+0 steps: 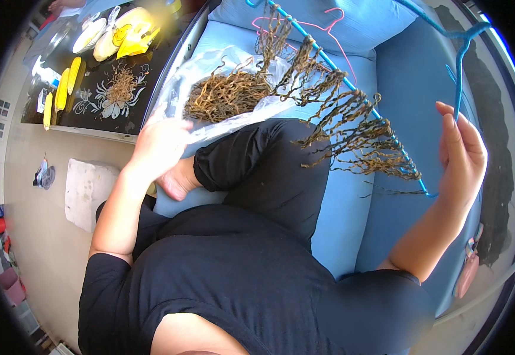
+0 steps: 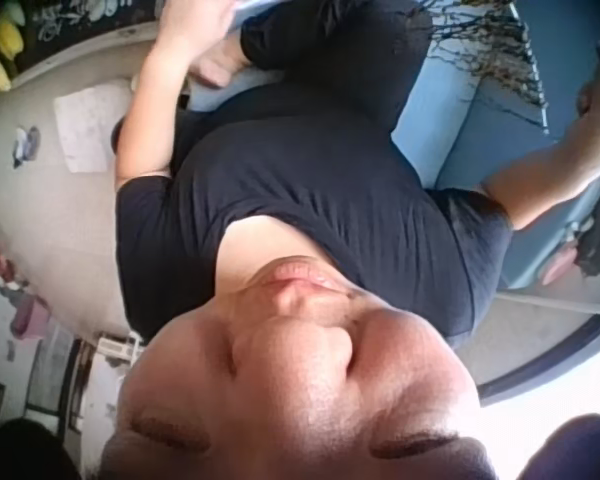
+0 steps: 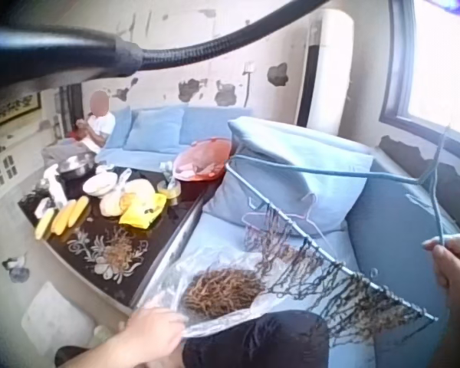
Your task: The person sits on the floor and hangs dried herbs from a plastic bag onto a blue clothes hanger. They pick up individual strands of herbs and loop them over the hanger's bar. After filling the blue hanger, they switch to a pink hanger and continue the process.
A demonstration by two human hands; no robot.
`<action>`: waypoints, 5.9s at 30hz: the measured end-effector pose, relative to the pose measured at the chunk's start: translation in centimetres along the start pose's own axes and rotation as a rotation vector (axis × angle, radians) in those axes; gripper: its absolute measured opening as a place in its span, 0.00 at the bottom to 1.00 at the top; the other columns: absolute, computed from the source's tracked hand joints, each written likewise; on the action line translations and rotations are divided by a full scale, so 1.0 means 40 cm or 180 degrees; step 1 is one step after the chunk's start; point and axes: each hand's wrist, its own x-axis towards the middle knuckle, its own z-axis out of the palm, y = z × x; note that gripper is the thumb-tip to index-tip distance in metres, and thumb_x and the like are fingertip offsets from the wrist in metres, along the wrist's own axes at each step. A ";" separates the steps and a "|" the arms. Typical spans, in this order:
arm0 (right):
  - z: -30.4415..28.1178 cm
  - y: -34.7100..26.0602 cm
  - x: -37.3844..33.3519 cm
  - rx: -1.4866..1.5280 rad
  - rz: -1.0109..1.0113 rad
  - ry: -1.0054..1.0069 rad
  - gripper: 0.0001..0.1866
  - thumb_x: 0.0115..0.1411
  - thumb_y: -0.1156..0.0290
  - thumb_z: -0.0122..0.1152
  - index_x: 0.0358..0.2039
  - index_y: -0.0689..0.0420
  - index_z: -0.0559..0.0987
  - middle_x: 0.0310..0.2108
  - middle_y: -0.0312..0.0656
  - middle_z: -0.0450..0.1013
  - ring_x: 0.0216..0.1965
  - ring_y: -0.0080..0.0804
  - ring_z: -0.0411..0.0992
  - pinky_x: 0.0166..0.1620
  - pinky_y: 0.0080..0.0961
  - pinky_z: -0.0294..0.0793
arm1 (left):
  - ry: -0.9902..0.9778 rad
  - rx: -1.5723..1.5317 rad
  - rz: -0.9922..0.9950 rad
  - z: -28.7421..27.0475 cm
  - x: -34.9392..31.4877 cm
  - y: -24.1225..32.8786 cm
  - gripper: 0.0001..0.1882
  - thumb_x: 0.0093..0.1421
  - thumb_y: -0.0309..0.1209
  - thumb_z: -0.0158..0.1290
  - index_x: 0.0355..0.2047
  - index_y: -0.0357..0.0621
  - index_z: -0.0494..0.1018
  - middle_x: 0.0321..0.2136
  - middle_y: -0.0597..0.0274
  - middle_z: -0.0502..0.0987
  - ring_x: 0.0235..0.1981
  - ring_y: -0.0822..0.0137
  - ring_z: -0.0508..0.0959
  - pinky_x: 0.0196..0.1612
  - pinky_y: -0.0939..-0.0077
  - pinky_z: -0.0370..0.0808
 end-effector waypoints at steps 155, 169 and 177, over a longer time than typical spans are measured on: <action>0.128 -0.066 -0.018 -0.0212 -0.0401 -0.0222 0.09 0.56 0.73 0.57 0.37 0.61 0.78 0.25 0.30 0.72 0.25 0.11 0.62 0.29 0.09 0.60 | 0.2738 -0.2879 -0.0168 -0.138 0.228 0.129 0.06 0.46 0.20 0.58 0.24 0.38 0.70 0.22 0.69 0.70 0.19 0.82 0.65 0.22 0.89 0.63; 0.135 -0.048 -0.012 -0.0517 0.0064 -0.0379 0.09 0.56 0.71 0.56 0.36 0.59 0.78 0.18 0.31 0.69 0.19 0.11 0.63 0.23 0.10 0.61 | 0.2915 -0.3246 0.0333 -0.144 0.195 0.128 0.07 0.46 0.19 0.57 0.23 0.38 0.69 0.21 0.67 0.68 0.21 0.79 0.67 0.24 0.86 0.65; 0.120 -0.072 -0.019 0.1260 0.0502 -0.1791 0.15 0.55 0.62 0.57 0.32 0.62 0.73 0.12 0.33 0.65 0.12 0.17 0.64 0.16 0.12 0.61 | 0.2225 -0.2339 0.0290 -0.208 0.155 0.130 0.05 0.47 0.20 0.54 0.23 0.37 0.68 0.21 0.63 0.69 0.22 0.72 0.70 0.26 0.81 0.67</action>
